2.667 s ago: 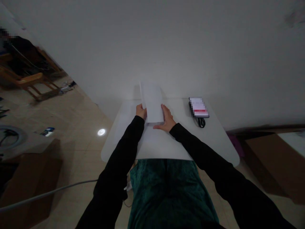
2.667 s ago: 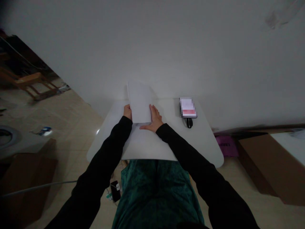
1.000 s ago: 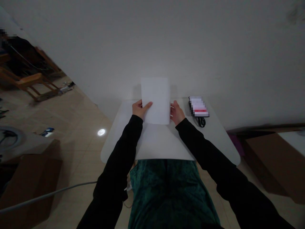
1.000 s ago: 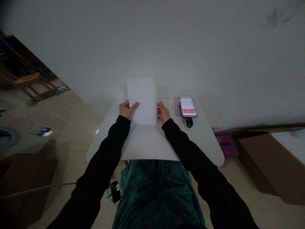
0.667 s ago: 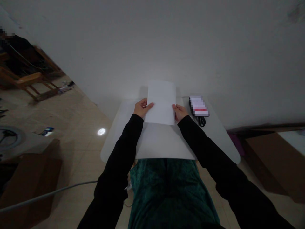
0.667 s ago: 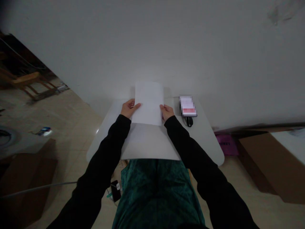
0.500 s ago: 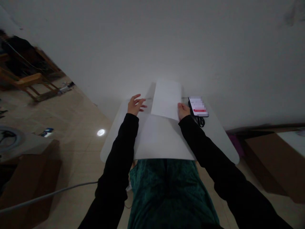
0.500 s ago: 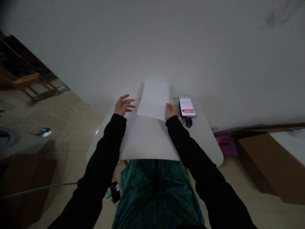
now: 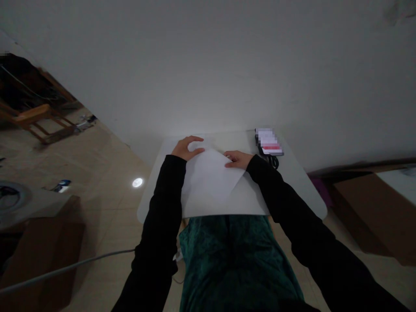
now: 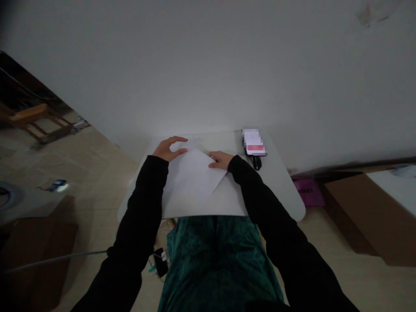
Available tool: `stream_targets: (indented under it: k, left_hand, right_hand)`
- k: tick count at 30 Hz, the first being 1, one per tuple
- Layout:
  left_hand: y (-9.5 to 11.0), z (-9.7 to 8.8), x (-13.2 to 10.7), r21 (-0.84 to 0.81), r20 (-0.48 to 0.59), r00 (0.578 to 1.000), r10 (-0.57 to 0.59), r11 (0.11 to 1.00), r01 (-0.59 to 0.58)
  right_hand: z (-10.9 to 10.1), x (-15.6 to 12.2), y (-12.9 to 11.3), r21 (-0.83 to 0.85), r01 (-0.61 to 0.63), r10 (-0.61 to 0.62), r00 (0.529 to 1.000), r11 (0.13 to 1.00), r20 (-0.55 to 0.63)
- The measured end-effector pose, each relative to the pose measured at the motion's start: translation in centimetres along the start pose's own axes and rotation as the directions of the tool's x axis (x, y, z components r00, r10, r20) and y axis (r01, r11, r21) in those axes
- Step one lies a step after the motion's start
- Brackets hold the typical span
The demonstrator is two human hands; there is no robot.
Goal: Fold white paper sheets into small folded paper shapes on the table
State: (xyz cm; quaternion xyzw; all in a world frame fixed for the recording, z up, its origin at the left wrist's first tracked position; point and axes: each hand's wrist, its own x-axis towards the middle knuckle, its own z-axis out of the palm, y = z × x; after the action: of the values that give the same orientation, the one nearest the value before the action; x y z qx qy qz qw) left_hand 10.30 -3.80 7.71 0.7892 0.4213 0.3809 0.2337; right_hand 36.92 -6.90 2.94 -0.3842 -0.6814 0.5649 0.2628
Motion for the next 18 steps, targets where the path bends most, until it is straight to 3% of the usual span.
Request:
stream_targets:
  k: [2,5,8,11,14,18]
  left_hand:
    - [-0.2,1.4,0.1,0.111,0.070,0.995,0.068,0.991,-0.075]
    - [0.3,2.8,0.3,0.288,0.118,0.987,0.114,0.947,-0.143]
    - [0.7,2.8,0.3,0.468,0.113,0.989,0.091,0.873,-0.134]
    - [0.7,2.3,0.2,0.574,0.058,0.995,0.076,0.813,-0.095]
    - [0.7,3.0,0.1,0.632,0.052,0.988,0.144,0.762,-0.145]
    - [1.1,5.7,0.0,0.648,0.162,0.957,0.242,0.705,-0.288]
  right_hand:
    - [-0.3,0.0,-0.1,-0.085,0.069,-0.067,0.998,0.994,0.019]
    - [-0.4,0.3,-0.1,-0.368,0.100,-0.145,0.985,0.925,-0.095]
    - [-0.7,0.5,0.1,-0.608,-0.066,-0.164,0.935,0.791,-0.314]
    - [-1.1,0.3,0.2,-0.646,-0.188,-0.218,0.841,0.740,-0.495]
    - [-0.8,0.2,0.1,-0.729,-0.173,-0.343,0.795,0.663,-0.501]
    - [0.9,0.5,-0.4,-0.866,-0.133,-0.485,0.783,0.482,-0.390]
